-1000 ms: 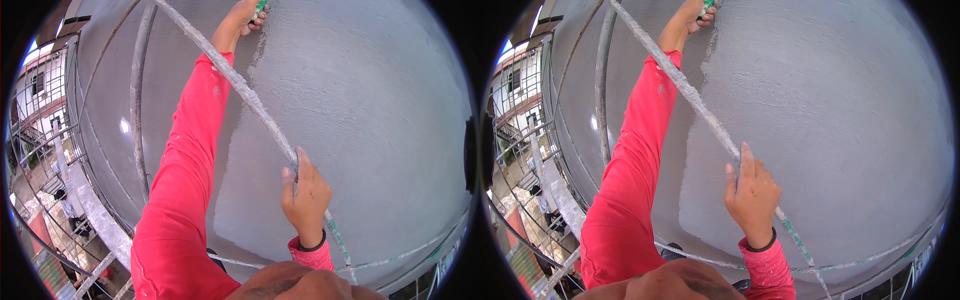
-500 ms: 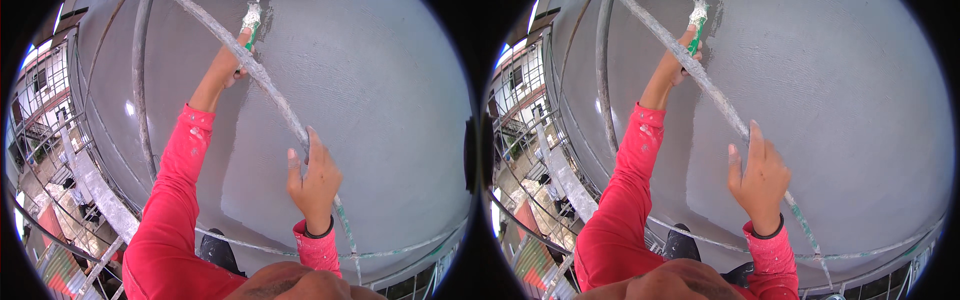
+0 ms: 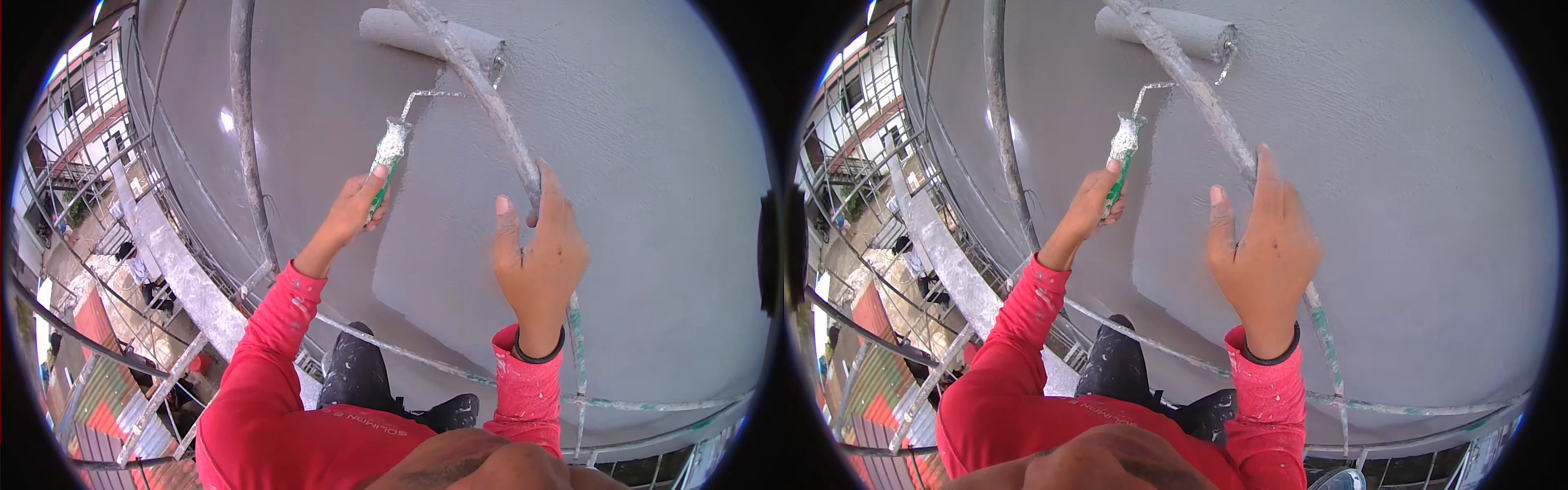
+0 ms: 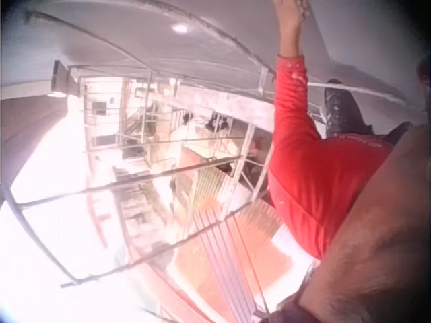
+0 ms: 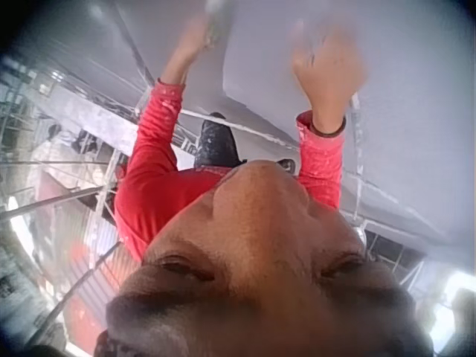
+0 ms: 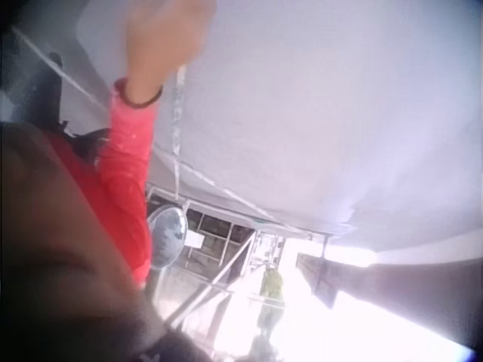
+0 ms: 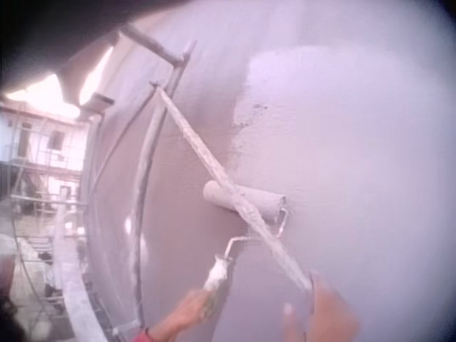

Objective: The person paints a ceiling with a paint roller, repeatedly dipping the roller into a bucket of paint and applying it to the surface. The person works on scaffolding, maneuvering the roller to cover different sections of the ceiling.

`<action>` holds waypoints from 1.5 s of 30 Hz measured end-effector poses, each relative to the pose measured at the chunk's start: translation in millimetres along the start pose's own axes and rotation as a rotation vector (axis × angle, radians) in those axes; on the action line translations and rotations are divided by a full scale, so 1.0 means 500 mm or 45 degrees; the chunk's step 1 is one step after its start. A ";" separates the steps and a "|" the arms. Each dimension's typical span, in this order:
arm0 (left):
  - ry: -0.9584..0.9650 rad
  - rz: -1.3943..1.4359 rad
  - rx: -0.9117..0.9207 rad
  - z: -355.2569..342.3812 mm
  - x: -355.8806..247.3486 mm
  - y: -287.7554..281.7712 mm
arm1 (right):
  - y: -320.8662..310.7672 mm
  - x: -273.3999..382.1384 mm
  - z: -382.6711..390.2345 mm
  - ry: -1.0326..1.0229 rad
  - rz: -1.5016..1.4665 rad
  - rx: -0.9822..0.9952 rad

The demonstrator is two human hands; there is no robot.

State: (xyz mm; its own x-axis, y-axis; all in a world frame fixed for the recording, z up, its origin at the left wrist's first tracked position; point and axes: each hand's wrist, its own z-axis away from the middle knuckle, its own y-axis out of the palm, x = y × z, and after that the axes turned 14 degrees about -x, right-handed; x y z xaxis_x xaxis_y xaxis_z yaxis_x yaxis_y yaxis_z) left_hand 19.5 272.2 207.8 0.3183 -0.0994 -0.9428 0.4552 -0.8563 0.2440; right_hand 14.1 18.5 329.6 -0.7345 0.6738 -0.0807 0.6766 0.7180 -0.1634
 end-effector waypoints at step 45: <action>-1.211 -0.793 0.110 0.315 0.564 -0.290 | 0.020 -0.043 0.010 -0.061 0.175 0.086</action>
State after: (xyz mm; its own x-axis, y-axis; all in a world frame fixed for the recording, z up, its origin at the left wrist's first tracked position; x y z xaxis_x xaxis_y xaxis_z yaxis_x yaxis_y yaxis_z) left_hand -87.7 288.3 -129.3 -0.7191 0.0425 -0.6936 0.2430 -0.9197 -0.3083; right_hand 36.6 10.2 324.7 -0.6377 0.7548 -0.1535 0.7673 0.6049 -0.2132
